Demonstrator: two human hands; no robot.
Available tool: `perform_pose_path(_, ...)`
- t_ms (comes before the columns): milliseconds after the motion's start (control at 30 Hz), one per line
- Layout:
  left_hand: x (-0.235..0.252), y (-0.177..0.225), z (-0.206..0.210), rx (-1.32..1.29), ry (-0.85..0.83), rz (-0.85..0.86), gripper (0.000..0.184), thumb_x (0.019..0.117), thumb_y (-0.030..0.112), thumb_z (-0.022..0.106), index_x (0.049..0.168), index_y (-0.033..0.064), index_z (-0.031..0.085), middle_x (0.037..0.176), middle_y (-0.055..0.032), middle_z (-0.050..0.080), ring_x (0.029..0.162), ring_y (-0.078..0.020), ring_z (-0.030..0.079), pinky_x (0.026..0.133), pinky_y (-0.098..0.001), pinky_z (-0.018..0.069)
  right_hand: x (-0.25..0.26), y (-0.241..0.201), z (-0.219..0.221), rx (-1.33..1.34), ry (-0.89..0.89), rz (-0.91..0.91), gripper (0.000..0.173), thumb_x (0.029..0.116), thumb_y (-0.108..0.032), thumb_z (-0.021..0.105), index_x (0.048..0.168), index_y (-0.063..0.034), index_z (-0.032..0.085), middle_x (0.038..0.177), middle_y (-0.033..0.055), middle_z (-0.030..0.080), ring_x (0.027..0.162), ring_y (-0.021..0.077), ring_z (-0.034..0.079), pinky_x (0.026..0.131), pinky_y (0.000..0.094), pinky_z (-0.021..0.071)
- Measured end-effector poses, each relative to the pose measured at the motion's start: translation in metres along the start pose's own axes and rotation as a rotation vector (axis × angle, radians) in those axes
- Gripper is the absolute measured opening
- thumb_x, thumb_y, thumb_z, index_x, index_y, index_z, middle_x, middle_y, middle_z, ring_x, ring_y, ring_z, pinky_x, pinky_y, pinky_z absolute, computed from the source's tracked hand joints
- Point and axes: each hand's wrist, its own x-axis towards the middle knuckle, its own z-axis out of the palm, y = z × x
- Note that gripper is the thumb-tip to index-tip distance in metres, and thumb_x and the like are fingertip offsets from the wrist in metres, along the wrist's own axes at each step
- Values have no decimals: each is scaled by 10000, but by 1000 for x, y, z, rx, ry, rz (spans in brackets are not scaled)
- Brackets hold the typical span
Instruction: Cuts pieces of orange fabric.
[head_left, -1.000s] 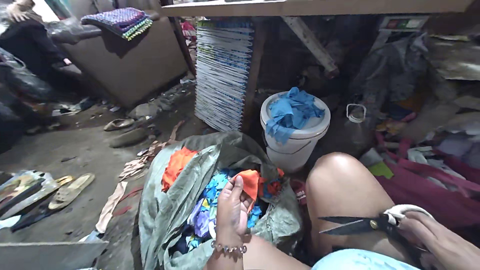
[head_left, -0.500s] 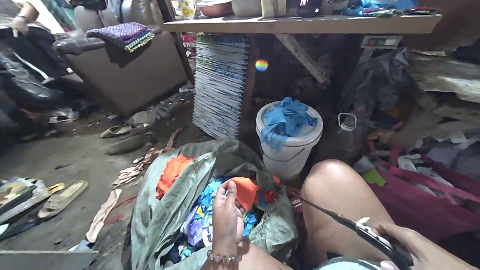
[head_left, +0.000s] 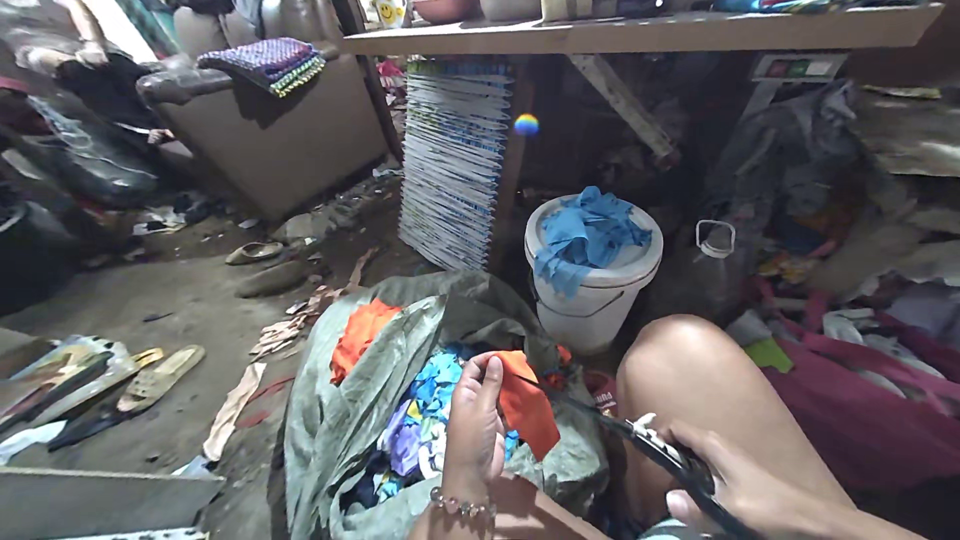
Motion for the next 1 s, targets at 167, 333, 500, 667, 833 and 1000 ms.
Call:
perform_pose_path(167,1,-3,0,27,22,-43,179,1078,71,451,1168,-25,572,939,-117,698,810,-171,715,706,-322,618,10,-1,3,-19,54,-2,750,780,-534,792,1228,36,602,1025,170,638,903,252,617,819,446,512)
perform_pose_path(333,3,-2,0,34,42,-66,206,1089,99,434,1214,-19,549,919,-124,686,775,-183,713,671,-340,620,17,-3,1,-99,130,-60,754,774,-573,782,1184,40,624,1038,200,647,947,306,631,855,494,517)
perform_pose_path(500,4,-2,-2,7,57,-104,238,1097,127,423,1247,-27,527,974,-132,678,848,-190,709,735,-355,617,19,-7,0,-129,144,-95,661,846,-505,758,1180,47,618,1059,210,649,972,315,635,884,497,514)
perform_pose_path(667,1,3,-3,-112,3,-179,211,1099,109,401,1219,-14,522,934,-135,700,793,-196,732,683,-348,636,22,2,2,-112,198,-146,536,881,-445,749,1113,25,635,941,157,641,824,244,614,768,430,520)
perform_pose_path(833,1,3,-5,-126,-6,-194,206,1098,97,400,1220,-22,516,926,-151,696,777,-213,732,672,-361,637,22,2,1,-137,208,-129,610,840,-518,764,1106,17,641,903,148,640,800,246,616,737,438,518)
perform_pose_path(1000,0,1,-3,-75,-12,-208,201,1092,74,396,1231,-11,514,965,-148,689,823,-219,722,697,-367,626,21,-15,-2,-169,159,-61,783,777,-606,769,1232,7,596,1046,174,635,948,288,619,846,479,513)
